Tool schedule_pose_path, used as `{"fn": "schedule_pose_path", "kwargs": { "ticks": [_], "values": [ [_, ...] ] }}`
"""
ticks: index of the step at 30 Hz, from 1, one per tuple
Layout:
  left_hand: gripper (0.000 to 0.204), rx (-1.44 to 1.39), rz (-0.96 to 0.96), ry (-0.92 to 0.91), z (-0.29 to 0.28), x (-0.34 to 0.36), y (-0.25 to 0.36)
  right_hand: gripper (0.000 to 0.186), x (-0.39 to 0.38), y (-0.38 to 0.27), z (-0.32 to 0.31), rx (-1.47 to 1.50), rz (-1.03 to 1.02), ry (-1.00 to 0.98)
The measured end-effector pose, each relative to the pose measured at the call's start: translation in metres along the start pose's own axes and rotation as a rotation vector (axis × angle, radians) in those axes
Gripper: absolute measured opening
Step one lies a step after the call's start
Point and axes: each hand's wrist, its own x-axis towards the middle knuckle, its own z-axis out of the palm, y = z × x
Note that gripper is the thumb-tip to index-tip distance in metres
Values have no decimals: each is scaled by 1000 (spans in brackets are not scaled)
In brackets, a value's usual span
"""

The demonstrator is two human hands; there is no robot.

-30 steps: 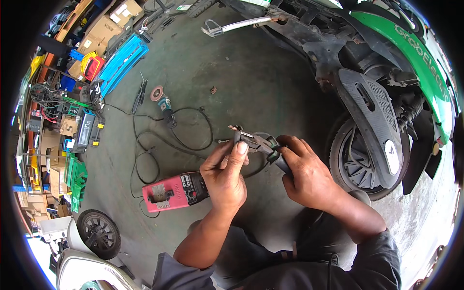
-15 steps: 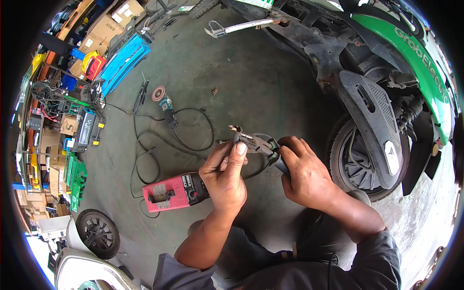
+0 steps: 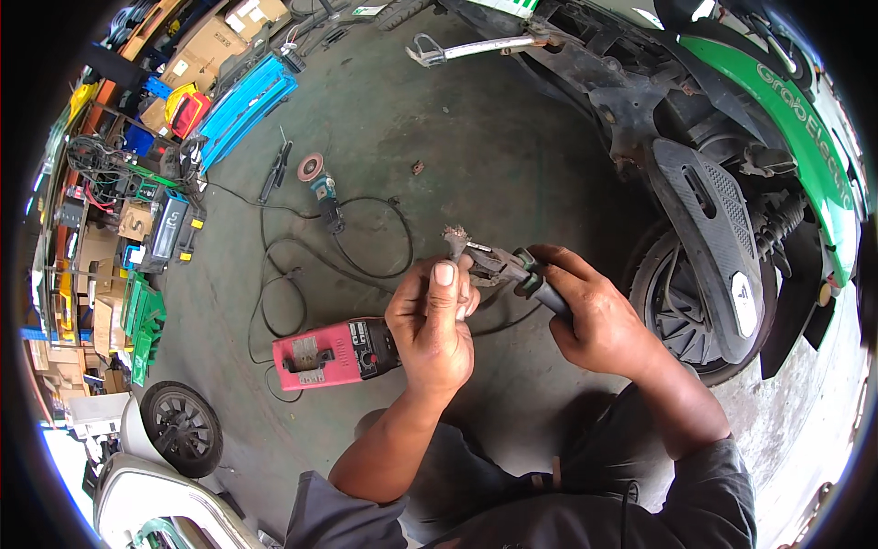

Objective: The person works on an electric scooter by stripping a wire with pliers, using locking pliers to hold a metal piece against the frame, and checking the battery and electrical connections.

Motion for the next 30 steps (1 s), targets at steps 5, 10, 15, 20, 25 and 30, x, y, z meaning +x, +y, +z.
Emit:
{"fn": "schedule_pose_path", "kwargs": {
  "ticks": [5, 10, 15, 20, 25, 30],
  "values": [
    [17, -62, -26, -3, -4, -2, -1, 49, -2, -7, 0, -28, -19, -22],
    [14, 8, 48, 5, -6, -2, -6, 49, -5, -11, 2, -61, 2, -29],
    [14, 43, 65, 15, -8, -3, -7, 48, -6, -15, 1, -67, 11, -30],
    [15, 148, 91, -14, -9, -1, -5, 46, -6, -14, -2, -59, 16, -16],
    [17, 192, 113, -21, -8, -1, -3, 41, -5, -11, 5, -149, 59, 7],
    [23, 105, 81, -13, -3, 0, 4, 42, 0, -9, 6, -139, 84, -57]
  ]
}}
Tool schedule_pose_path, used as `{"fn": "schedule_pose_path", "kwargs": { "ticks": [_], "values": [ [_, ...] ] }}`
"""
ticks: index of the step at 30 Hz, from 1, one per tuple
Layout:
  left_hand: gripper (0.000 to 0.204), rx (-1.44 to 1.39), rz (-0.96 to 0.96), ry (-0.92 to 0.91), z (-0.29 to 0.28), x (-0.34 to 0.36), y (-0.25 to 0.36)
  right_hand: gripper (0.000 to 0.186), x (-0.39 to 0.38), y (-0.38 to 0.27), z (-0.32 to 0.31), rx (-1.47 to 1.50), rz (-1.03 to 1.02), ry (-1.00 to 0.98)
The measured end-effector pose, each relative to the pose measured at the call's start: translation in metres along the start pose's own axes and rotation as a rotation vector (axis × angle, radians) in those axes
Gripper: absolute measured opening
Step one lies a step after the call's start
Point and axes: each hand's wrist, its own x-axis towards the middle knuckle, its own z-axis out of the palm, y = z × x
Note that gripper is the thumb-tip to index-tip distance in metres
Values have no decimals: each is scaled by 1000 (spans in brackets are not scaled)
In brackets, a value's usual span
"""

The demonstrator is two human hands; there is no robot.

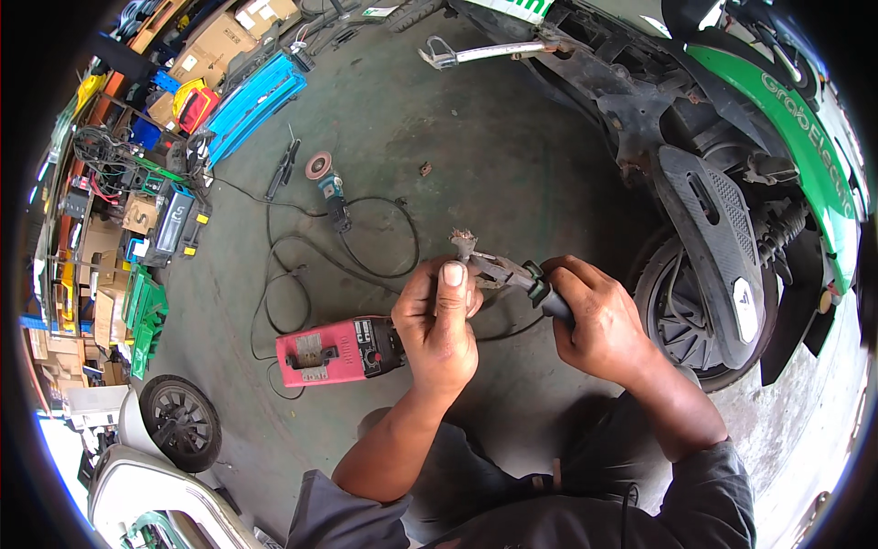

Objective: The person works on an electric scooter by stripping a wire with pliers, using locking pliers to hold a metal piece against the frame, and checking the battery and electrical connections.

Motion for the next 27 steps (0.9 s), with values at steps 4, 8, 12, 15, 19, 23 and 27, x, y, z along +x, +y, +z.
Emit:
{"fn": "schedule_pose_path", "kwargs": {
  "ticks": [4, 8, 12, 15, 19, 23, 27],
  "values": [
    [28, -125, -69, -34, -1, 0, 2, 45, 1, 0, 4, 116, -102, 46],
    [31, -240, -141, -49, -4, 2, 2, 48, 2, 4, 6, 132, -107, 44],
    [31, -173, -158, -45, -1, 0, 1, 48, 2, 1, 3, 108, -107, 45],
    [31, -144, -153, -19, 0, 1, 2, 48, 2, -1, 3, 84, -100, 50],
    [32, -74, -154, 41, 2, 1, 2, 49, 2, -2, 0, -7, -127, 65],
    [34, -37, -152, 47, 4, 1, 3, 47, 1, -4, -1, -44, -111, 74],
    [32, -75, -153, -2, 2, 0, 2, 42, 2, -3, 0, -104, -99, 87]
  ]
}}
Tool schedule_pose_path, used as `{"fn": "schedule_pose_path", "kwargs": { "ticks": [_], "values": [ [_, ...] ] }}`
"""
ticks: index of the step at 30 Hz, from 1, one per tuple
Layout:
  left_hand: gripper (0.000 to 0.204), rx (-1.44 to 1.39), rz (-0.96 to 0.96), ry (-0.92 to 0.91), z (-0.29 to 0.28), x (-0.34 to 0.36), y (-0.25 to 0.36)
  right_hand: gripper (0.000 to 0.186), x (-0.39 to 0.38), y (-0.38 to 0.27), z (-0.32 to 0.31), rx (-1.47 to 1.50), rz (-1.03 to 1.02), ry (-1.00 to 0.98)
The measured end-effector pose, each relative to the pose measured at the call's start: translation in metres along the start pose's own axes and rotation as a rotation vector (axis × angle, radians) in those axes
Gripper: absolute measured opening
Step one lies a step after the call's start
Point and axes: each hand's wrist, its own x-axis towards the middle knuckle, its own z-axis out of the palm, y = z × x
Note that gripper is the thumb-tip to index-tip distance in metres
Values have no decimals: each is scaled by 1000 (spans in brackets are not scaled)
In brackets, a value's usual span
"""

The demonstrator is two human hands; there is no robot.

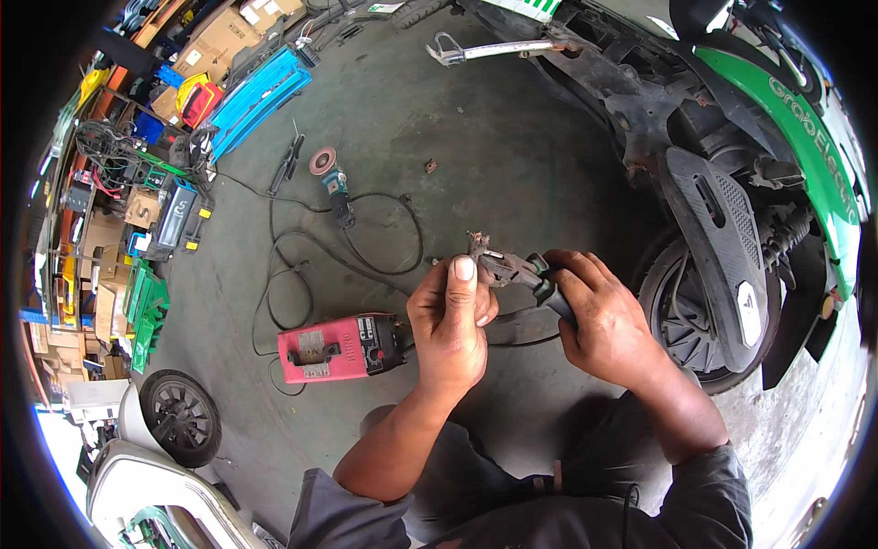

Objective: The person works on an electric scooter by stripping a wire with pliers, using locking pliers to hold a metal piece against the frame, and checking the battery and electrical connections.

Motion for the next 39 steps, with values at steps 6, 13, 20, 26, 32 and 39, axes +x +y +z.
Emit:
{"fn": "schedule_pose_path", "kwargs": {
  "ticks": [6, 13, 20, 26, 32, 39],
  "values": [
    [33, -100, -110, -69, -8, 0, -1, 38, 0, 8, 6, 13, 20, -15],
    [38, -405, -346, -179, -17, 1, 9, 42, 4, 4, 4, 95, -20, 0],
    [40, -619, -505, -287, -21, 3, 6, 47, 2, 6, 4, 187, -39, 12],
    [43, -677, -519, -323, -25, 5, 0, 47, 2, 2, -1, 163, -39, -10],
    [45, -651, -517, -317, -25, 6, 1, 47, 1, 2, 0, 159, -56, -6],
    [42, -323, -362, -129, -17, 2, 6, 44, -1, -5, -3, 57, -38, 34]
  ]
}}
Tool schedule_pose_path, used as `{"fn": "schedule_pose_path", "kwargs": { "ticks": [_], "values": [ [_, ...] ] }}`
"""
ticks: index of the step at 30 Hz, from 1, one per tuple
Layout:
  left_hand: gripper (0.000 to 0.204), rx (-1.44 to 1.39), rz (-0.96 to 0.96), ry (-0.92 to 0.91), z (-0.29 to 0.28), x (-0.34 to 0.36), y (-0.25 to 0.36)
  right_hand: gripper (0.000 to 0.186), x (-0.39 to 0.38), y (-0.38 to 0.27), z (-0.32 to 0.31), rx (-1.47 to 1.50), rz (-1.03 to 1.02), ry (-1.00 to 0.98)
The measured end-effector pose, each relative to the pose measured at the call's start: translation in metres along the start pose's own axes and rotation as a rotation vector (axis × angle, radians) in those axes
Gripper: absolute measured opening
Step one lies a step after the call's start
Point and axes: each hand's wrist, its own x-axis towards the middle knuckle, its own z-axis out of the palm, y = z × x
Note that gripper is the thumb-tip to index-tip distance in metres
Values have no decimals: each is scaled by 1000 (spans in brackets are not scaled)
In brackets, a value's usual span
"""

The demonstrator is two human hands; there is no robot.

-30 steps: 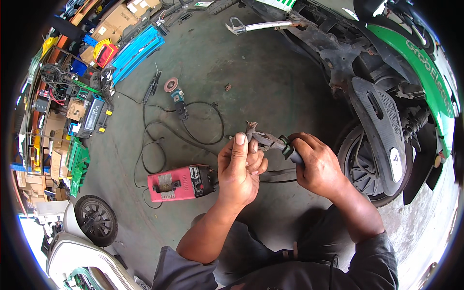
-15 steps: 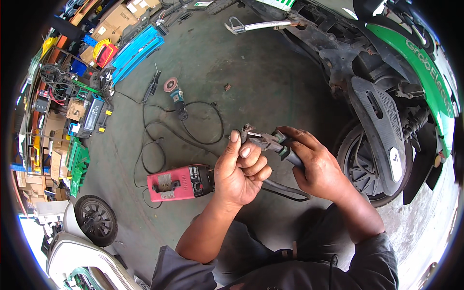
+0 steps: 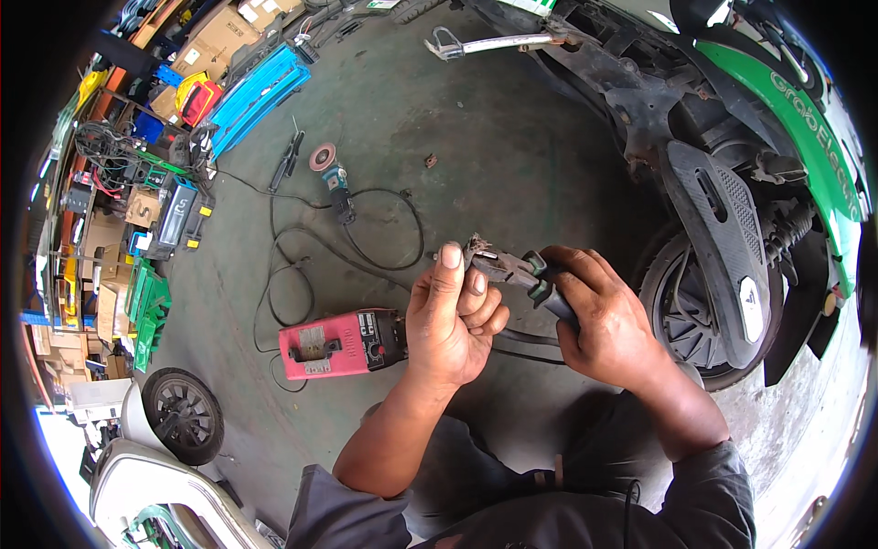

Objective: The person works on an electric scooter by stripping a wire with pliers, using locking pliers to hold a metal piece against the frame, and checking the battery and electrical connections.

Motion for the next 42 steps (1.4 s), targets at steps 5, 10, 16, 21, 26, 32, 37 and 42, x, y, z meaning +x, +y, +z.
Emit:
{"fn": "schedule_pose_path", "kwargs": {
  "ticks": [5, 10, 16, 21, 26, 32, 37, 42],
  "values": [
    [40, 28, -11, -37, 3, -1, 4, 37, 2, 5, -1, -31, 15, 37],
    [37, -50, -61, -203, -2, 1, 8, 35, 6, 8, 1, -32, 16, 75],
    [32, -66, -3, -295, -10, 7, 2, 41, 6, 17, 0, 98, 37, 92],
    [19, 125, 176, -110, -6, 5, 13, 44, 4, 17, -3, 96, 13, 38],
    [20, 342, 313, 119, 2, 6, 5, 47, 2, 4, -6, 25, 123, 20],
    [20, 479, 474, 210, 2, 6, -5, 48, 0, 3, -7, -22, 127, -32],
    [19, 686, 658, 223, 1, 6, -9, 50, -3, 2, -5, 35, 131, -70],
    [19, 826, 758, 249, -2, 5, -11, 48, -3, 0, -4, 192, 153, -119]
  ]
}}
